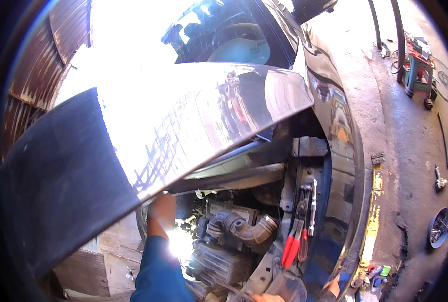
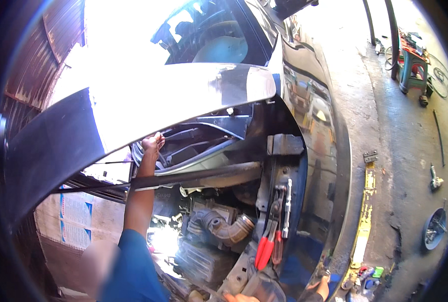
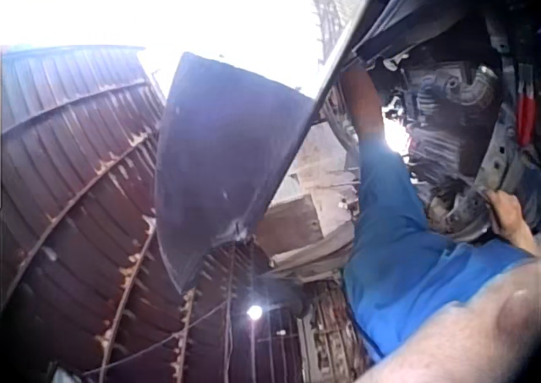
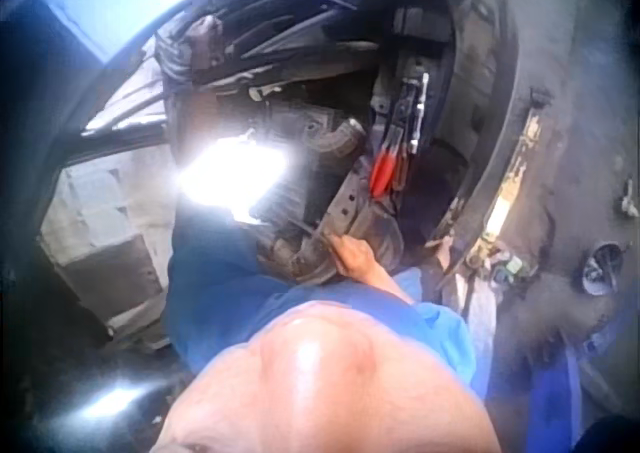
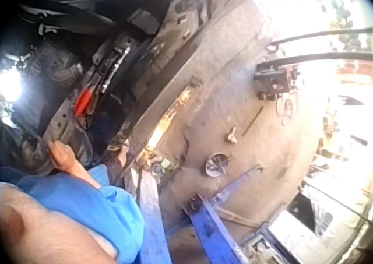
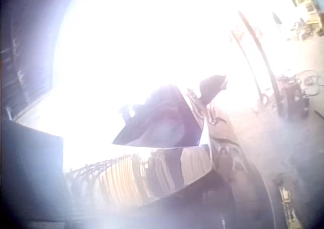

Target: The person uses a flat tool to pry and remove a plastic trim piece from the engine bay, then detaches a flexible air intake hose and an engine cover by hand.

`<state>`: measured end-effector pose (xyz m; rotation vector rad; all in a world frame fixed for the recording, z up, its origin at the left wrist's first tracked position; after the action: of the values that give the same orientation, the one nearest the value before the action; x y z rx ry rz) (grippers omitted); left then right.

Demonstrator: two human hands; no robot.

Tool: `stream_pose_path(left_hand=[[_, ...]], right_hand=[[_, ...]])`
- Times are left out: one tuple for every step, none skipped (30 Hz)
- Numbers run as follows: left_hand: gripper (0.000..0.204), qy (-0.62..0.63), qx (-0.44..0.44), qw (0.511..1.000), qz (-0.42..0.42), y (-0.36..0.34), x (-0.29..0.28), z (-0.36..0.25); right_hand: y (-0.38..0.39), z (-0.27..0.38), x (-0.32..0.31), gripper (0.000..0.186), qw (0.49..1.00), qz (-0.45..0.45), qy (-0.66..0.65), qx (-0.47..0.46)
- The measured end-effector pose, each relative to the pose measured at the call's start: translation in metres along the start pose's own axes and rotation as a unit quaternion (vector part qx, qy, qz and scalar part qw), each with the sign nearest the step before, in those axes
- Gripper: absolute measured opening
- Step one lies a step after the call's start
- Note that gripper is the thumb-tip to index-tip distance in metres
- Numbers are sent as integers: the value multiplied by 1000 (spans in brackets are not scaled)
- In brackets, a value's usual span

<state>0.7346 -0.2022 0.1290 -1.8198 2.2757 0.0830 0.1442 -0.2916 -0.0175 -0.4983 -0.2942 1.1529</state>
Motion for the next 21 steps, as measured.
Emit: stream_pose_path(left_hand=[[12, -12, -2, 1000, -12, -12, -7, 4], [12, -28, -9, 999, -28, -23, -21, 10], [12, -43, -15, 998, -45, -33, -36, 17], [12, -28, -33, 999, -17, -69, 4, 58], [12, -54, -25, 997, -53, -68, -36, 39], [12, -62, -26, 996, -65, -77, -47, 40], [12, -67, -29, 995, -74, -88, -55, 44], [12, -72, -30, 993, -84, -96, -65, 46], [12, -75, -34, 992, -92, -104, -73, 51], [12, -74, -39, 992, -94, -114, -75, 57], [12, -74, -43, 991, -100, -121, -81, 62], [12, -73, -45, 991, -105, -128, -86, 66], [12, -69, -48, 991, -108, -135, -89, 72], [13, -69, -54, 990, -110, -139, -94, 78], [13, -67, -55, 990, -113, -145, -98, 81], [13, -71, -57, 989, -114, -148, -104, 85], [13, -72, -56, 989, -117, -146, -111, 88], [13, -75, -55, 989, -118, -145, -117, 89], [14, -77, -52, 989, -118, -141, -124, 89], [14, -82, -44, 988, -123, -131, -141, 85], [14, -85, -29, 988, -126, -115, -161, 81]], right_hand=[[-1, 0, -2, 43, 1000, -4, -16, 7], [-3, -1, -3, 42, 1000, -15, -26, -1], [-4, -1, -4, 41, 999, -7, -39, 9], [-4, -12, 2, 41, 999, -19, -4, 35], [2, -8, 1, 40, 999, -8, -39, 30], [1, -9, -3, 40, 998, -6, -45, 32], [-2, -11, -4, 40, 998, -7, -48, 30], [-7, -11, -6, 39, 998, -8, -50, 27], [-11, -12, -9, 39, 998, -9, -50, 23], [-14, -14, -10, 39, 999, -13, -47, 20], [-15, -14, -11, 39, 999, -15, -47, 19], [-16, -14, -11, 39, 999, -16, -46, 15], [-17, -16, -11, 38, 999, -19, -44, 14], [-18, -14, -12, 38, 999, -19, -42, 15], [-20, -16, -11, 38, 999, -21, -39, 15], [-20, -15, -10, 38, 999, -20, -38, 18], [-20, -14, -11, 38, 999, -22, -35, 19], [-19, -13, -9, 37, 999, -23, -32, 20], [-18, -11, -8, 37, 999, -24, -30, 22], [-15, -6, -8, 37, 999, -23, -32, 17], [-12, -2, -10, 37, 999, -22, -34, 10]])
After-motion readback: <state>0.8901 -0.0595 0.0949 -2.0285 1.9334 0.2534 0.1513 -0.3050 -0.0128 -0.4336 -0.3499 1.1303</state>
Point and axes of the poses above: each hand's wrist, its own y-axis away from the middle knuckle, its own x-axis out of the palm, z = x × y, the point moved 5 cm from there along -y, towards the middle knuckle, and after that the axes turned 1 degree about y, right-handed, at the moved point
